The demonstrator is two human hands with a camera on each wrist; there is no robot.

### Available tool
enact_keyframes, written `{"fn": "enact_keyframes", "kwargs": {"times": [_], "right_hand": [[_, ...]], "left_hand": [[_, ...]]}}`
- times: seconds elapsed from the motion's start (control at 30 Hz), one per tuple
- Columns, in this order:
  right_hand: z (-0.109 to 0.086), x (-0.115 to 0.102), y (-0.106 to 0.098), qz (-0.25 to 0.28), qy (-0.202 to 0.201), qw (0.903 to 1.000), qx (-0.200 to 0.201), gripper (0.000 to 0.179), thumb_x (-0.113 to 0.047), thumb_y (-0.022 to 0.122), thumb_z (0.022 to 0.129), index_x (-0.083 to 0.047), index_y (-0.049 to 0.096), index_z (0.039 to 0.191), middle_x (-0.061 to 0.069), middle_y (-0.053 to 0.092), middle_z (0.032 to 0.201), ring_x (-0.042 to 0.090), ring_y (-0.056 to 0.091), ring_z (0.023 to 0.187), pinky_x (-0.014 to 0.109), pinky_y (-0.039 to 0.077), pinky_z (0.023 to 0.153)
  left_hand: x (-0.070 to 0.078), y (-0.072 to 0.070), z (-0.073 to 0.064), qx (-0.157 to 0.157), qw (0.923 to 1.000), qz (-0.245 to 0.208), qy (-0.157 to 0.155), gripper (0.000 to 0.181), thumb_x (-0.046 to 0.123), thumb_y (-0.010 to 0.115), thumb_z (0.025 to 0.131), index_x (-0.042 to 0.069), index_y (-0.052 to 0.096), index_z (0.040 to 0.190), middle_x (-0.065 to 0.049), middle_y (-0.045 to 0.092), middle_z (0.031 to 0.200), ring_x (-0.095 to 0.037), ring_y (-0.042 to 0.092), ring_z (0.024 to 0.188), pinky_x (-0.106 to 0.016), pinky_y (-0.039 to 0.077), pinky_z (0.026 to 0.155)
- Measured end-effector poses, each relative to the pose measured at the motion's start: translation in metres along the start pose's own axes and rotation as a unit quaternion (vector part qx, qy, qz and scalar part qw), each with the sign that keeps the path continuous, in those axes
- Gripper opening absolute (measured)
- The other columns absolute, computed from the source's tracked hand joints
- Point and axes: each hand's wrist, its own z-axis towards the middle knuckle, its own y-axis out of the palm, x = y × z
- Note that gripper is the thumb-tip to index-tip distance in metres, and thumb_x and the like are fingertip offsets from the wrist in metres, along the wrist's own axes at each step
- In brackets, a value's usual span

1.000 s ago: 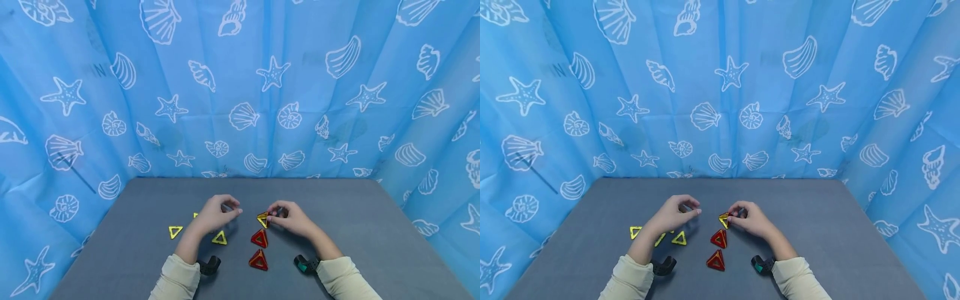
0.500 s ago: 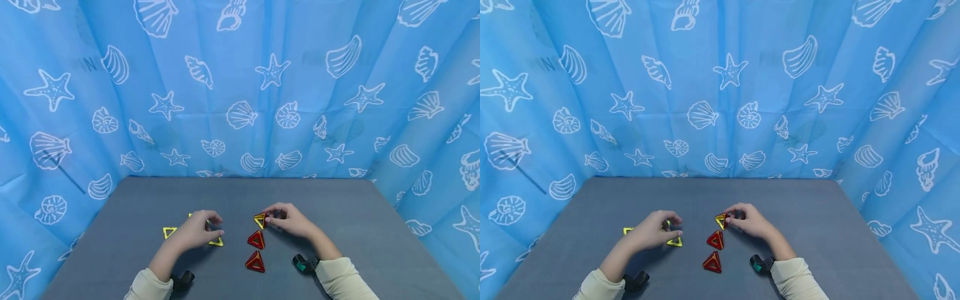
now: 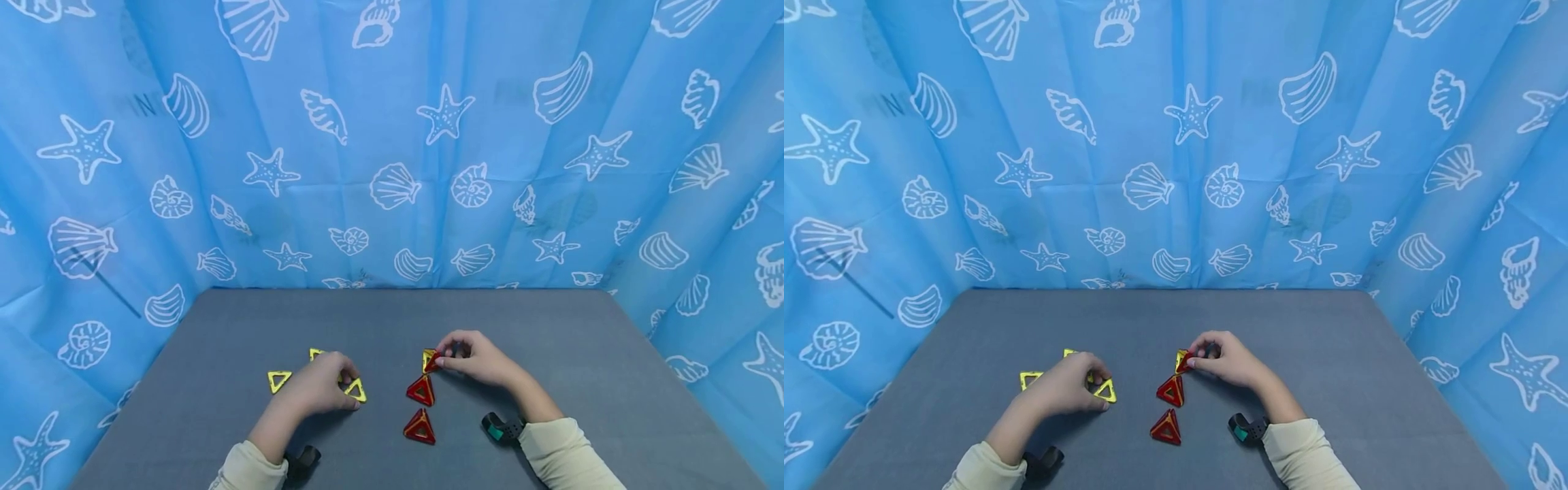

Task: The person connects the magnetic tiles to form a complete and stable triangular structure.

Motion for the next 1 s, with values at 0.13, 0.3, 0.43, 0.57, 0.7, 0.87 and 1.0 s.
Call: {"fn": "enact_keyframes", "kwargs": {"times": [0.13, 0.3, 0.43, 0.57, 0.7, 0.87, 1.0], "right_hand": [[-0.001, 0.000, -0.001, 0.000, -0.003, 1.0000, -0.002, 0.014, -0.019, 0.075, 0.100, -0.008, 0.074, 0.109, 0.006, 0.064, 0.096, 0.008, 0.056, 0.068, 0.026, 0.051, 0.061], [-0.002, 0.000, 0.000, 0.002, 0.000, 1.0000, -0.003, 0.014, -0.019, 0.075, 0.100, -0.008, 0.073, 0.109, 0.006, 0.064, 0.096, 0.008, 0.056, 0.068, 0.025, 0.051, 0.061], [-0.003, 0.000, 0.001, 0.005, 0.000, 1.0000, -0.002, 0.013, -0.017, 0.075, 0.100, -0.007, 0.073, 0.109, 0.007, 0.064, 0.096, 0.008, 0.055, 0.068, 0.026, 0.051, 0.061], [-0.002, -0.002, 0.001, 0.013, -0.005, 0.9999, -0.002, 0.013, -0.016, 0.074, 0.100, -0.006, 0.073, 0.109, 0.007, 0.064, 0.096, 0.008, 0.055, 0.066, 0.026, 0.051, 0.059], [0.000, -0.003, 0.002, 0.013, -0.004, 0.9999, -0.002, 0.013, -0.017, 0.075, 0.100, -0.006, 0.073, 0.108, 0.007, 0.064, 0.096, 0.008, 0.055, 0.066, 0.026, 0.051, 0.059], [0.001, -0.003, 0.004, 0.011, -0.002, 0.9999, -0.004, 0.015, -0.019, 0.075, 0.100, -0.007, 0.073, 0.109, 0.007, 0.065, 0.098, 0.008, 0.056, 0.068, 0.026, 0.051, 0.060], [0.000, -0.002, 0.003, 0.012, -0.004, 0.9999, -0.001, 0.015, -0.018, 0.075, 0.100, -0.007, 0.073, 0.109, 0.008, 0.065, 0.100, 0.008, 0.056, 0.067, 0.027, 0.052, 0.060]], "left_hand": [[0.002, 0.001, -0.001, -0.003, 0.9999, -0.010, 0.001, 0.033, 0.015, 0.094, 0.079, 0.009, 0.077, 0.107, -0.003, 0.068, 0.098, -0.018, 0.063, 0.090, -0.044, 0.055, 0.082], [0.002, 0.004, 0.000, 0.002, 1.0000, -0.006, 0.002, 0.032, 0.021, 0.093, 0.082, 0.013, 0.072, 0.105, -0.001, 0.065, 0.095, -0.017, 0.060, 0.085, -0.041, 0.051, 0.076], [0.001, 0.006, 0.002, 0.022, 0.9997, -0.009, 0.002, 0.033, 0.029, 0.089, 0.087, 0.013, 0.068, 0.108, -0.001, 0.064, 0.092, -0.016, 0.059, 0.080, -0.038, 0.049, 0.071], [0.002, 0.008, 0.004, 0.039, 0.9992, -0.009, 0.005, 0.036, 0.033, 0.086, 0.090, 0.011, 0.071, 0.114, 0.001, 0.065, 0.091, -0.014, 0.060, 0.079, -0.038, 0.050, 0.071], [0.005, 0.010, 0.007, 0.044, 0.9986, -0.011, 0.025, 0.036, 0.030, 0.085, 0.091, 0.008, 0.074, 0.117, 0.001, 0.066, 0.093, -0.014, 0.059, 0.082, -0.038, 0.049, 0.073], [0.008, 0.013, 0.013, 0.042, 0.9976, -0.030, 0.047, 0.036, 0.024, 0.085, 0.091, 0.004, 0.075, 0.120, -0.001, 0.067, 0.095, -0.015, 0.058, 0.084, -0.036, 0.049, 0.073], [0.009, 0.016, 0.022, 0.052, 0.9958, -0.038, 0.064, 0.037, 0.021, 0.084, 0.091, 0.003, 0.075, 0.122, -0.001, 0.067, 0.097, -0.015, 0.057, 0.082, -0.033, 0.048, 0.071]]}}
